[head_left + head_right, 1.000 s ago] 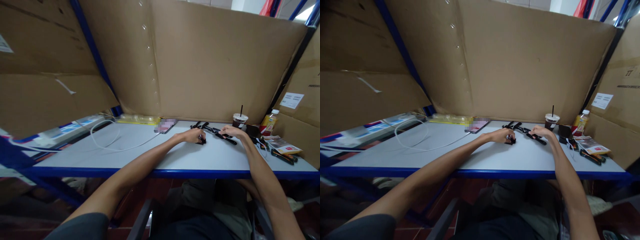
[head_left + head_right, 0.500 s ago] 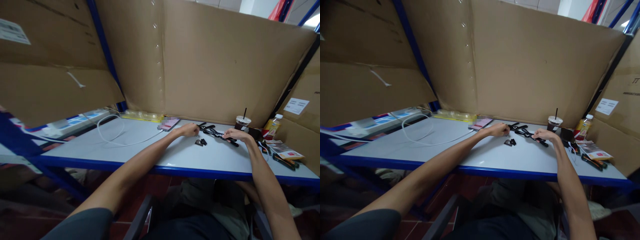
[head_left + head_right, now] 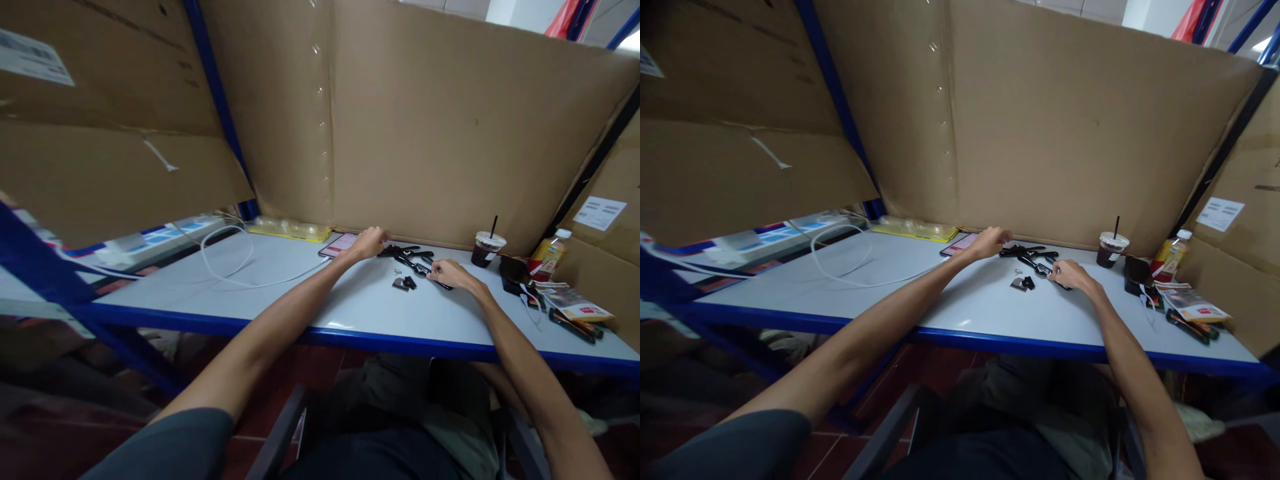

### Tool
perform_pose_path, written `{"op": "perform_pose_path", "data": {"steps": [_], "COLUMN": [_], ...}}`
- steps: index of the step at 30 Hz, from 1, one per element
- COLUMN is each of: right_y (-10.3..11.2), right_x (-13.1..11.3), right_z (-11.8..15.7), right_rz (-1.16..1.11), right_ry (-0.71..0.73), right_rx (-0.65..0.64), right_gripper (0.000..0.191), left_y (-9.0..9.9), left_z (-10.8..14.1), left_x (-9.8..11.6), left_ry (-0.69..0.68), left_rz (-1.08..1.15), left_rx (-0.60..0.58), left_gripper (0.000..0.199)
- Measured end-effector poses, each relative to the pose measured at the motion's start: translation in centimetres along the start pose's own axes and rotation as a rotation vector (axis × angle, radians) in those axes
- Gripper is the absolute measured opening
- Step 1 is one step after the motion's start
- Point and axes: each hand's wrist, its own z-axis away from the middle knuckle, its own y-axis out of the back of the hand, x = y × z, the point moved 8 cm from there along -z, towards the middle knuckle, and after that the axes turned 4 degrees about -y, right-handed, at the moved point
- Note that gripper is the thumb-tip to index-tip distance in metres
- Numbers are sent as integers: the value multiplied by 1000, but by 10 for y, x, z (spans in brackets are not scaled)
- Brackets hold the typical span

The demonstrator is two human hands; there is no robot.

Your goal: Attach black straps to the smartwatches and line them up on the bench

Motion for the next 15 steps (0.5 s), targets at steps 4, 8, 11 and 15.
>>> {"op": "perform_pose_path", "data": {"steps": [4, 8, 11, 15], "right_y": [1, 0, 0, -1], "right_x": [-5, -10, -16, -27], "right_z": [1, 4, 6, 9], "right_rz": [112, 178, 210, 240], "right_ry": [-3, -2, 17, 51], "right_rx": [74, 108, 125, 143], "right_gripper": [23, 25, 26, 26], "left_y": [0, -19, -31, -36], "left_z": [4, 9, 14, 21], "left_x": [4, 33, 62, 90], "left_ry": [14, -71, -157, -278], "left_rz": [-50, -67, -129, -168], "left_rx": [21, -35, -90, -135], "left_gripper": [40, 23, 21, 35]}}
